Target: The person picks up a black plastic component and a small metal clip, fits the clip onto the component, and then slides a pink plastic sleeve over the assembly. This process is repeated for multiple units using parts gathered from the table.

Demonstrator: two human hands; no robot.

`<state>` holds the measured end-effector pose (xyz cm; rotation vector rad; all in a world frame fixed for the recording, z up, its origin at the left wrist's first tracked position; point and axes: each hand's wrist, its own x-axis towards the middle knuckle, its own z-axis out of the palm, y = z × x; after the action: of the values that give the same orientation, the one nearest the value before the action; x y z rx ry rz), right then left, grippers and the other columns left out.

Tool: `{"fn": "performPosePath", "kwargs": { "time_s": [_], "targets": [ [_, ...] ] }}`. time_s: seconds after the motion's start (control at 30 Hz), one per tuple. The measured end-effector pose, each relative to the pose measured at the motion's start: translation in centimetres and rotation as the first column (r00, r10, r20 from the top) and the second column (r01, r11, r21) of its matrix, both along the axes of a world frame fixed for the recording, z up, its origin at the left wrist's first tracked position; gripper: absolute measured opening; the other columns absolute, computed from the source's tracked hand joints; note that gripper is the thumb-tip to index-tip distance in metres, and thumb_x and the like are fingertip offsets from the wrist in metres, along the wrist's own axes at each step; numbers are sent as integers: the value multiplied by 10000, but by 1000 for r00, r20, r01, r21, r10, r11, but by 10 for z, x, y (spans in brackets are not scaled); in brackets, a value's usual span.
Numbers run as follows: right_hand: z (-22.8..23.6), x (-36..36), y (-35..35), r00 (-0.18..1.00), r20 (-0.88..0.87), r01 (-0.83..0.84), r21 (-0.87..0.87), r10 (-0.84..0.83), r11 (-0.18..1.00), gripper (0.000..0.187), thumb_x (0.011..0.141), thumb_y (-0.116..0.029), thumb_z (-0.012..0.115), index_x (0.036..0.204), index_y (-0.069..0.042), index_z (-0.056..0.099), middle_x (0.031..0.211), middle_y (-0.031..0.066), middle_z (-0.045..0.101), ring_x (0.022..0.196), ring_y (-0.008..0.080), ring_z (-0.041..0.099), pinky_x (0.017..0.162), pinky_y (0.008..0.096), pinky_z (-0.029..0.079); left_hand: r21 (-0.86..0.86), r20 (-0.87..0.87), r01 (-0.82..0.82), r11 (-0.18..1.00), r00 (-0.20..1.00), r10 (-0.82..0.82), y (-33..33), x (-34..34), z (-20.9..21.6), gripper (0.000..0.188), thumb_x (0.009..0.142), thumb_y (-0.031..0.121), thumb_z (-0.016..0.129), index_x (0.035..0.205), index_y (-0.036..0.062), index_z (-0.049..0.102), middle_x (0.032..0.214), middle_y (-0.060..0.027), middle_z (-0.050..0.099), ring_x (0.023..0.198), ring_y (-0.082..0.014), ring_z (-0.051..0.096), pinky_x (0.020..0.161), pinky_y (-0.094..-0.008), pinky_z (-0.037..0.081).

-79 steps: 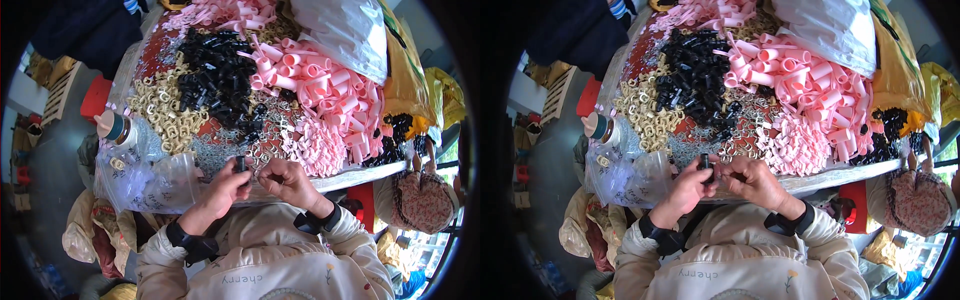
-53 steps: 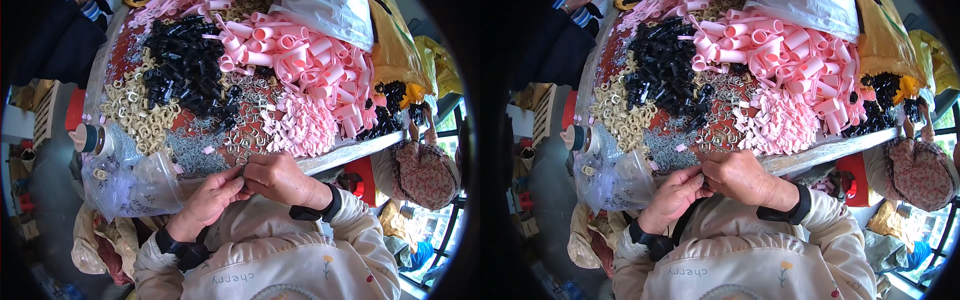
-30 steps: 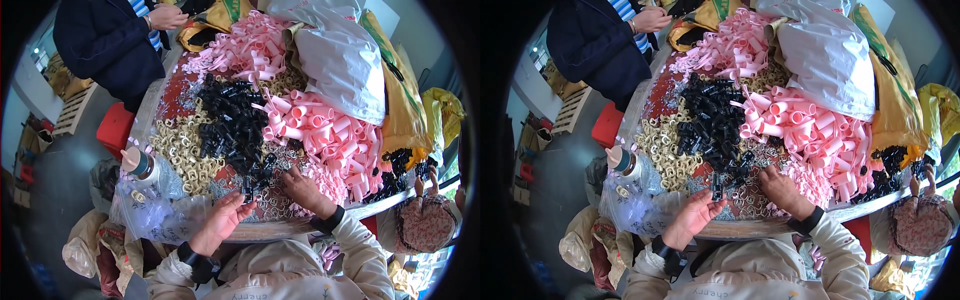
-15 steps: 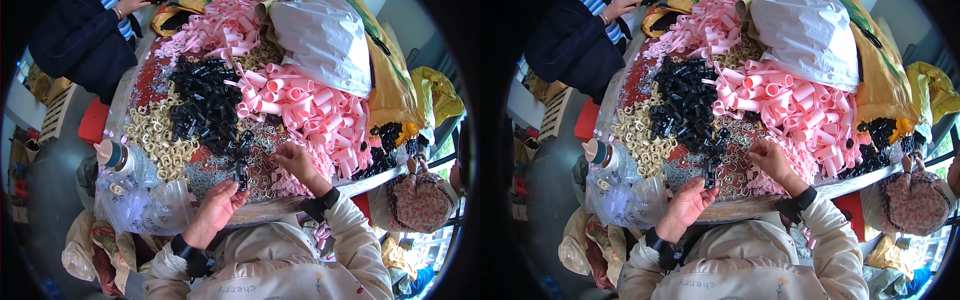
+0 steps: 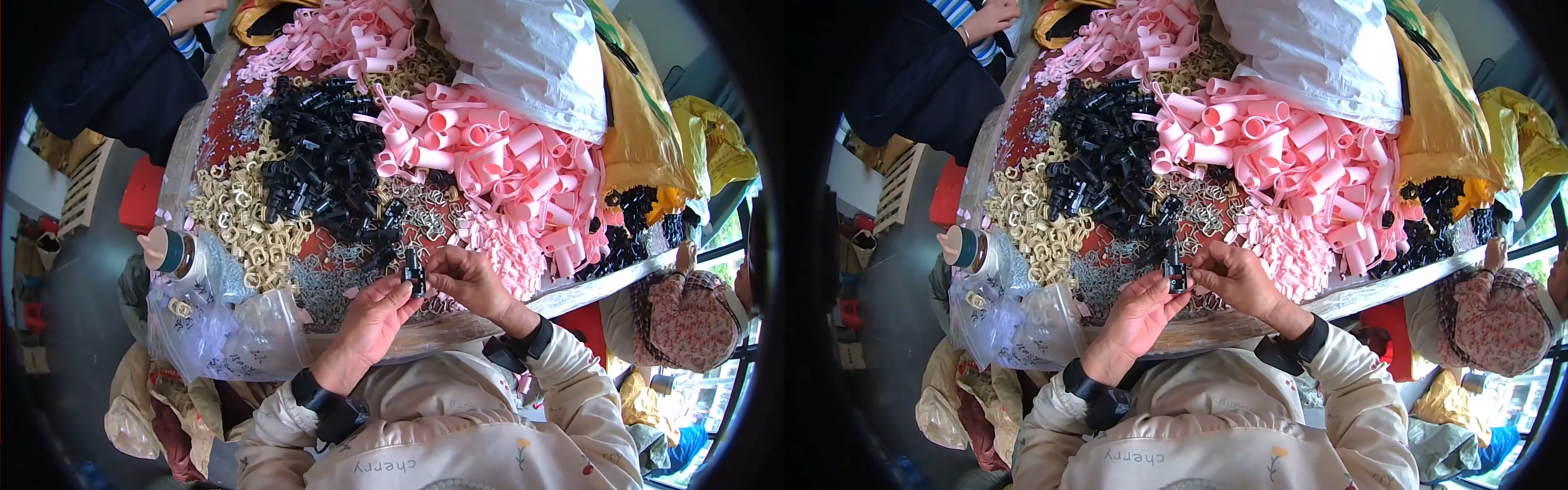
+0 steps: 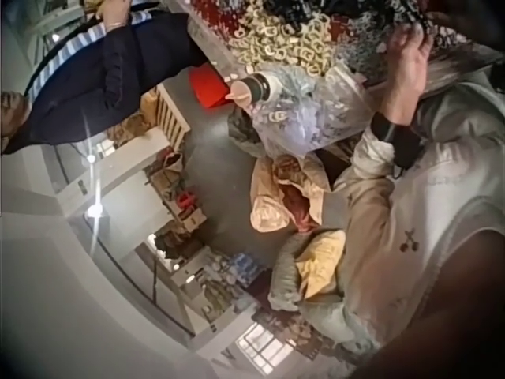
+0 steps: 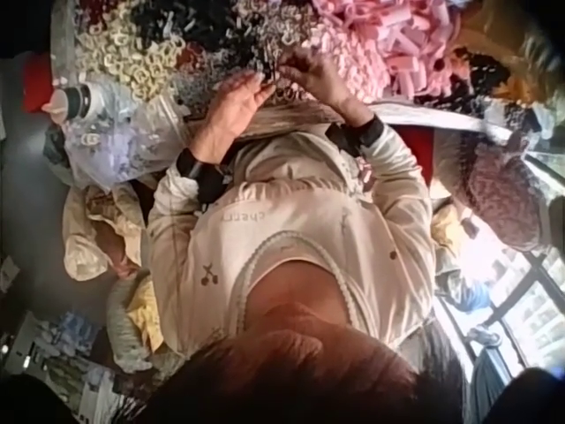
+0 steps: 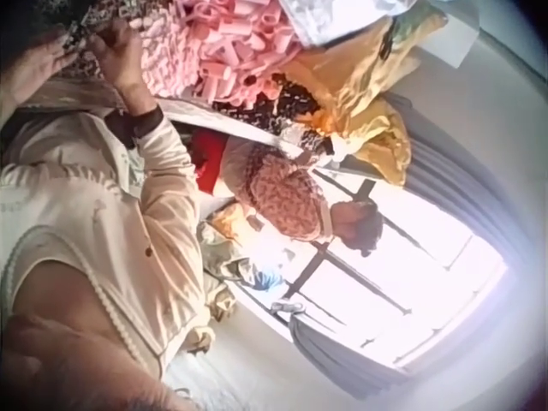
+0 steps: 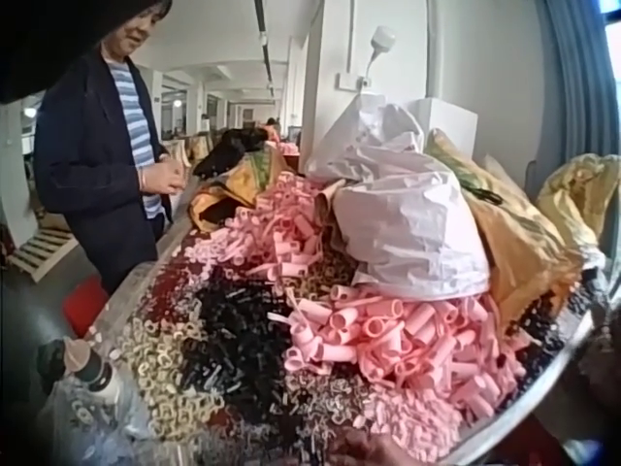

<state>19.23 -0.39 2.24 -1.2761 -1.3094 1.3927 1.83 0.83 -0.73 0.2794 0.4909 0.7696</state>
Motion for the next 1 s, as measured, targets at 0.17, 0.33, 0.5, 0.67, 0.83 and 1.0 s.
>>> {"fn": "performPosePath", "kwargs": {
  "time_s": [0.17,0.33,0.5,0.67,0.83,1.0],
  "targets": [
    [1,1,-6,992,-124,-20,34,24,999,91,809,-90,525,852,-12,504,773,11,553,681,41,499,591,181,414,29,31,-6,1000,1000,5,-5,-3,5,115,782,62,541,886,94,580,923,-45,579,878,-151,536,806,-310,426],
    [11,0,-16,981,-180,-82,-74,67,994,136,824,-134,507,876,-9,521,780,11,548,711,52,495,609,190,403,56,125,108,993,986,-114,-6,-12,13,287,802,160,530,1029,-12,495,975,-132,551,931,-233,532,830,-307,431],
    [15,-7,-24,969,-191,-141,80,154,987,154,826,-165,505,869,-21,538,764,-1,548,690,50,491,579,179,380,-21,186,172,985,968,-165,-9,-17,15,355,811,202,516,1060,-42,455,970,-142,548,929,-246,532,816,-297,443],
    [14,-12,-30,955,-282,-91,34,97,995,152,825,-167,515,809,-17,526,733,-10,528,643,39,462,556,179,366,-42,128,166,985,979,-159,-13,-17,16,385,817,224,503,1082,-45,429,973,-144,547,919,-271,538,780,-293,467],
    [13,-8,-30,977,-207,-57,1,56,998,148,820,-154,520,764,-17,508,698,-29,487,606,26,409,531,180,340,-35,60,164,986,985,-162,-13,-19,16,359,822,216,494,1074,-32,435,984,-142,544,911,-282,543,758,-300,479],
    [12,-7,-30,978,-204,-35,-9,32,999,136,813,-136,513,744,-19,499,680,-38,454,591,22,371,514,179,320,-1,-24,161,987,987,-161,-11,-22,20,325,817,191,502,1063,-13,447,993,-144,541,914,-280,544,754,-306,479]
  ]
}}
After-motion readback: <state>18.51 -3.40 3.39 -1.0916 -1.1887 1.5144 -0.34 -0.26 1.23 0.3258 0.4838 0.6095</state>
